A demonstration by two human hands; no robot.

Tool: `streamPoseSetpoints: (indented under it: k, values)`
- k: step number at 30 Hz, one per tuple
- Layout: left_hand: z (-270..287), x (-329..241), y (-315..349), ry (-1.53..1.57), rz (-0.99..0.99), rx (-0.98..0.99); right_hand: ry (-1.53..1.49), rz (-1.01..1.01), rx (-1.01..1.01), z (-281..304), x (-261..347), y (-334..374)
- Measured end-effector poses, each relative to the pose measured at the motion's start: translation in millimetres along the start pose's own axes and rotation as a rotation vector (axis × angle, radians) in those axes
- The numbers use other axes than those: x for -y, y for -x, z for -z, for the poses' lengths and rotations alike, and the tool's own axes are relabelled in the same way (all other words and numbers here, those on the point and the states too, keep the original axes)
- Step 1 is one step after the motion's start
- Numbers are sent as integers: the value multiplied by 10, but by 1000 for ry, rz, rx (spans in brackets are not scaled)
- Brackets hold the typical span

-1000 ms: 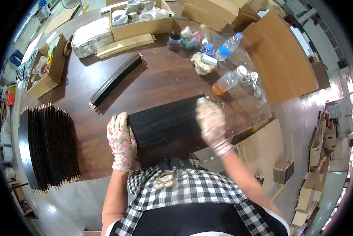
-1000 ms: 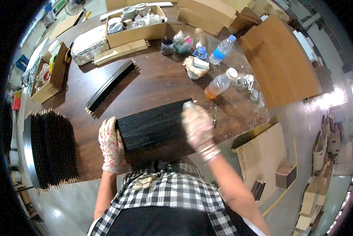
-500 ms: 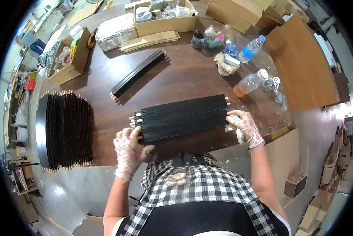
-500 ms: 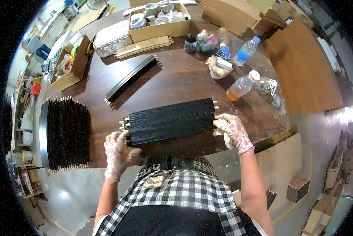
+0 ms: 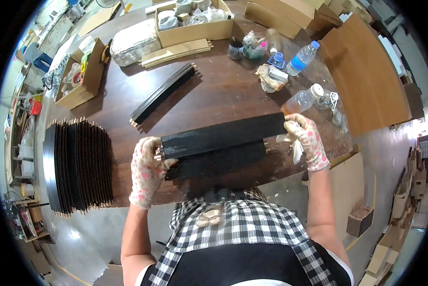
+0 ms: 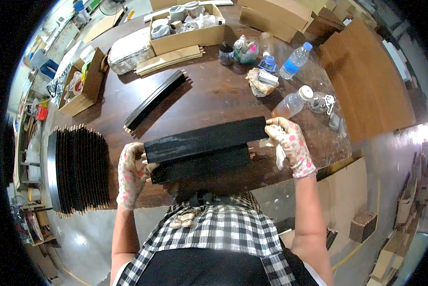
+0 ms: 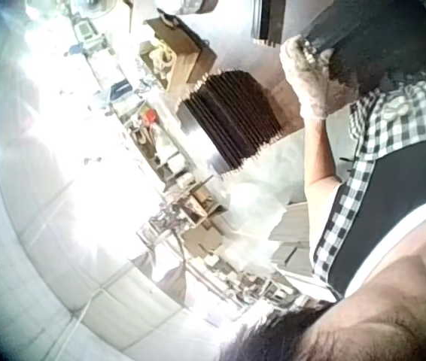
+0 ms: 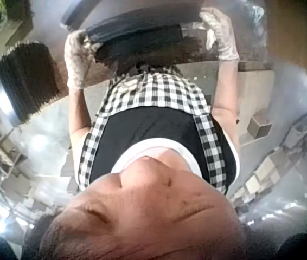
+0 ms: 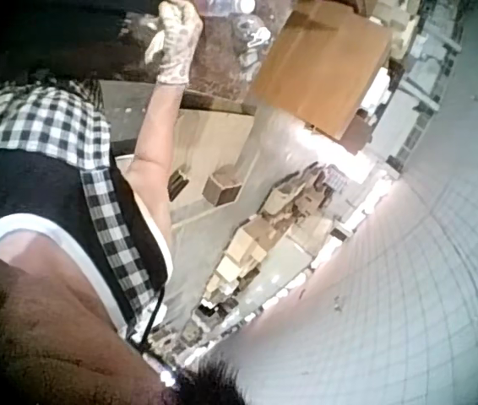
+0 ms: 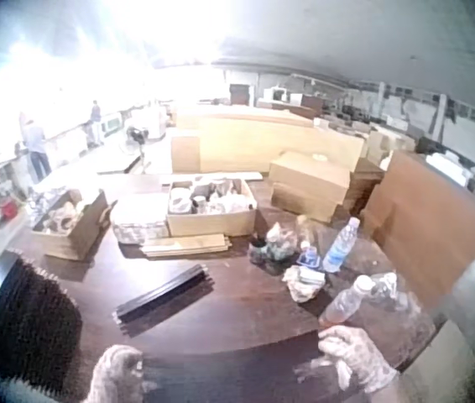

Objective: The person wipes individual black wooden slats with a cloth and a liquid from a bottle and places them into a stack on the worktable.

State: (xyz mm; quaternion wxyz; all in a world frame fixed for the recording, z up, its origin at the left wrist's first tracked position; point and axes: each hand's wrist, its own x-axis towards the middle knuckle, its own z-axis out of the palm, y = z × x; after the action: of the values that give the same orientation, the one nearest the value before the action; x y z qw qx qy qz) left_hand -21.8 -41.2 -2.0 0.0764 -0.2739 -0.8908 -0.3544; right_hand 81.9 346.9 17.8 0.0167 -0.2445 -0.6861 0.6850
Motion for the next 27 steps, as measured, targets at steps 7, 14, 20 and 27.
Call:
streamPoseSetpoints:
  k: [7,14,20,27]
  values:
    - [-112,143,11,-13,-19,51,41,-65,-17,-72,-84,-109]
    - [-58,-54,44,693,403,-111,187,313,44,62,-164,-80]
    - [-2,80,152,65,-184,-245,304,712,55,43,-257,30]
    - [22,113,116,276,-12,-30,-32,225,74,70,-265,47]
